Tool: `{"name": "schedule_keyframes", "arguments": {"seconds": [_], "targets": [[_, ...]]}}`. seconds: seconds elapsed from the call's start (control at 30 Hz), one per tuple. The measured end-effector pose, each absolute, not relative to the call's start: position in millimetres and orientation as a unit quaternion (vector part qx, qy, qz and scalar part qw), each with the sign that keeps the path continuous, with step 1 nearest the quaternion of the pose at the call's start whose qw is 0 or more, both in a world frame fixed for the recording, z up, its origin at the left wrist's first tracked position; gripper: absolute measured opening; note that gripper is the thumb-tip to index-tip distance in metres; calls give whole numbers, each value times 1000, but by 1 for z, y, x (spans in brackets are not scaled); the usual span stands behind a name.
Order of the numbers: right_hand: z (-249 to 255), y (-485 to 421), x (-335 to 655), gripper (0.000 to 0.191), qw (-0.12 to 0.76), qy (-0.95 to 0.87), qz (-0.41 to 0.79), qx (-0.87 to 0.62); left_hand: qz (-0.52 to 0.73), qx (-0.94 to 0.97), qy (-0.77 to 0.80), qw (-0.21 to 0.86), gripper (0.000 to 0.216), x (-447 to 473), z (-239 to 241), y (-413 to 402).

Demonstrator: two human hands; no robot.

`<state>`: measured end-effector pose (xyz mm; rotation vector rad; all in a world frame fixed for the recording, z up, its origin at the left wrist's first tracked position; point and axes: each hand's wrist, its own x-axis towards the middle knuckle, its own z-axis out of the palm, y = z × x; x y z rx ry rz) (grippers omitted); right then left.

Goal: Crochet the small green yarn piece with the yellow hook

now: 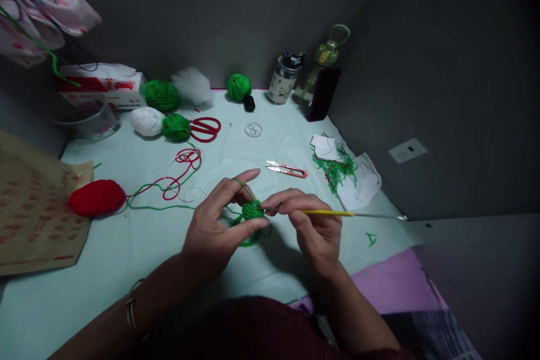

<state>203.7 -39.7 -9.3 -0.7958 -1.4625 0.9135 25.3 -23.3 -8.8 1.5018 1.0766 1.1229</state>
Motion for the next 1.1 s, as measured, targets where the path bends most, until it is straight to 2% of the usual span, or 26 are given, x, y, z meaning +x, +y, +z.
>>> {"name": "schedule_keyframes", "arguments": {"seconds": [0.17,0.43,0.5,0.7,0.77,1.1], "targets": [[-9,-38,205,20,561,-661,370,-335,460,614,437,469,60,24,-10,-21],[-14,-49,194,25,471,-807,58,-350,478,640,439,412,58,24,-14,-19],[-18,-51,191,26,478,-805,29,-350,479,643,442,401,60,24,-14,-20],[-17,-51,191,22,567,-706,240,-348,478,626,444,428,55,24,-10,-21],[-15,-50,192,23,582,-683,275,-345,478,622,444,434,55,24,-9,-21],[-10,-47,193,20,559,-701,267,-354,469,642,440,417,49,24,-9,-19]]}}
